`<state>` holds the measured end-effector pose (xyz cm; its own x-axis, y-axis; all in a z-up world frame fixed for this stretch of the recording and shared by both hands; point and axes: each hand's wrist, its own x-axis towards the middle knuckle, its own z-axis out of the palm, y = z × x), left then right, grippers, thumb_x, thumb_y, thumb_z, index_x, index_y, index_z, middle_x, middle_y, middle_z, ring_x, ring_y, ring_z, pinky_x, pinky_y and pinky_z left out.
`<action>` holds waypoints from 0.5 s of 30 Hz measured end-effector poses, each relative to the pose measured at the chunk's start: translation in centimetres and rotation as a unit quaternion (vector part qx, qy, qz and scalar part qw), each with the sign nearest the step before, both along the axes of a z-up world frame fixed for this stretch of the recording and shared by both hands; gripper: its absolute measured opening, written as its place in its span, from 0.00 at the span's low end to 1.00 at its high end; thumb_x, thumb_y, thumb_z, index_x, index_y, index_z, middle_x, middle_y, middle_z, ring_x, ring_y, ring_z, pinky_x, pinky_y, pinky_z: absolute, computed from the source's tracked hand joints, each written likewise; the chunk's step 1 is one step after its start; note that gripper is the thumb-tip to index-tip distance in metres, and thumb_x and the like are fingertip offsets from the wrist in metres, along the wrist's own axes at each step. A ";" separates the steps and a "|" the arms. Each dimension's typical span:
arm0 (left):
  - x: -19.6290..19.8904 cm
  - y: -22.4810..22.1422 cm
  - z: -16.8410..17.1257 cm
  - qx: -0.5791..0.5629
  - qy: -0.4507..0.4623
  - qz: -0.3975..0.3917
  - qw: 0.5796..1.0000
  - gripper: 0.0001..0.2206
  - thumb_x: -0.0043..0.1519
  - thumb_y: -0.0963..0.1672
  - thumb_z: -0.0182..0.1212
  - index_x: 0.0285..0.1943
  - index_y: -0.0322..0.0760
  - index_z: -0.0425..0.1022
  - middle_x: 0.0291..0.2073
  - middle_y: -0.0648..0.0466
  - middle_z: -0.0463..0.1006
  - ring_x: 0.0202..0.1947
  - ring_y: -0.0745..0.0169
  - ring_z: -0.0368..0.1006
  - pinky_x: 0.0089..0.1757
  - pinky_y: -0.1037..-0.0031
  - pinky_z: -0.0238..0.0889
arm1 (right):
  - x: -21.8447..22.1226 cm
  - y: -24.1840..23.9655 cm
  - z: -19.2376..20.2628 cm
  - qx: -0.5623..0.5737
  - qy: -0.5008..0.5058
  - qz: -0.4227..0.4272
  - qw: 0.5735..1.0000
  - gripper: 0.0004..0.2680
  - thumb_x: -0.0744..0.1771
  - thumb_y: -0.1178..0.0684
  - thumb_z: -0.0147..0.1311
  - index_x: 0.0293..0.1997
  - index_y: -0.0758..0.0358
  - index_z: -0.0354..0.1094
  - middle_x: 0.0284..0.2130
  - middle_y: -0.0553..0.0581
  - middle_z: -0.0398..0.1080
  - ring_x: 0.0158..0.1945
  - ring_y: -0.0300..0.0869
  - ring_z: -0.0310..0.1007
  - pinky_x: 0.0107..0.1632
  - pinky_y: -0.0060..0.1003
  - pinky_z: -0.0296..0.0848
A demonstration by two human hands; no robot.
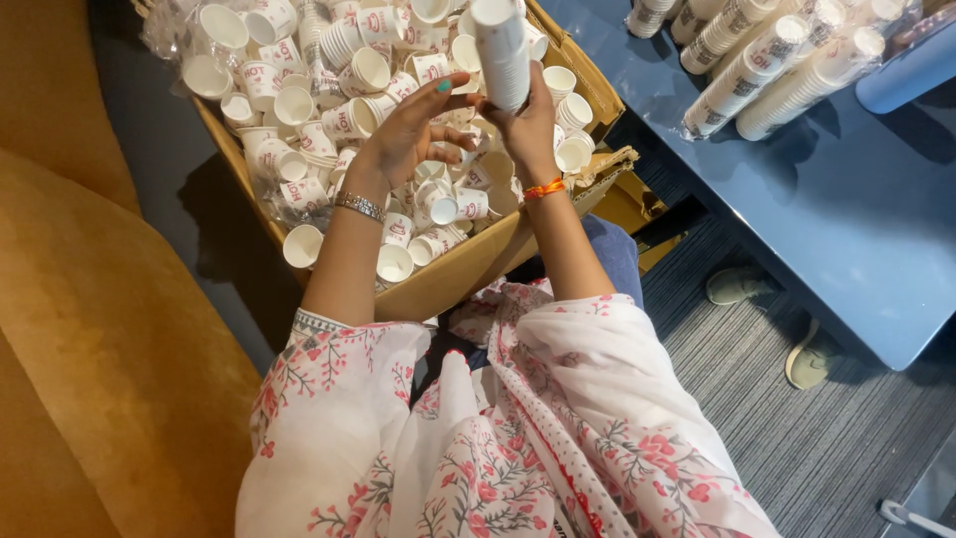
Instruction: Sorting and packing disposable paper cups from a large cardboard box into plastic sleeves.
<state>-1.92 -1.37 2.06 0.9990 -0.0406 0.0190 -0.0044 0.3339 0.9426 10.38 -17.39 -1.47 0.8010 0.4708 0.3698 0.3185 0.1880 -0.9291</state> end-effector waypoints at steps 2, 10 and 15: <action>0.1 0.2 -0.1 0.009 0.006 0.010 1.000 0.33 0.65 0.57 0.57 0.74 0.40 0.59 0.62 0.49 0.72 0.41 0.61 0.79 0.36 0.74 0.75 | 0.8 -1.4 -0.5 0.034 0.039 -0.026 0.998 0.21 0.62 0.63 0.68 0.59 0.63 0.62 0.48 0.56 0.74 0.51 0.44 0.76 0.53 0.38 0.78; 0.5 0.9 -0.9 0.037 0.048 0.046 0.997 0.30 0.65 0.54 0.60 0.72 0.39 0.62 0.62 0.48 0.75 0.39 0.62 0.76 0.36 0.75 0.74 | 7.1 -16.9 -1.4 0.096 0.043 -0.211 0.972 0.20 0.63 0.65 0.67 0.59 0.65 0.62 0.51 0.59 0.75 0.56 0.47 0.76 0.55 0.40 0.81; 0.7 0.9 -1.3 0.033 0.017 0.048 0.998 0.26 0.68 0.54 0.56 0.70 0.38 0.64 0.60 0.46 0.76 0.39 0.60 0.79 0.35 0.74 0.74 | 14.1 -27.5 -8.2 0.063 -0.062 -0.351 0.932 0.24 0.61 0.67 0.71 0.59 0.67 0.61 0.48 0.58 0.70 0.51 0.45 0.72 0.54 0.39 0.76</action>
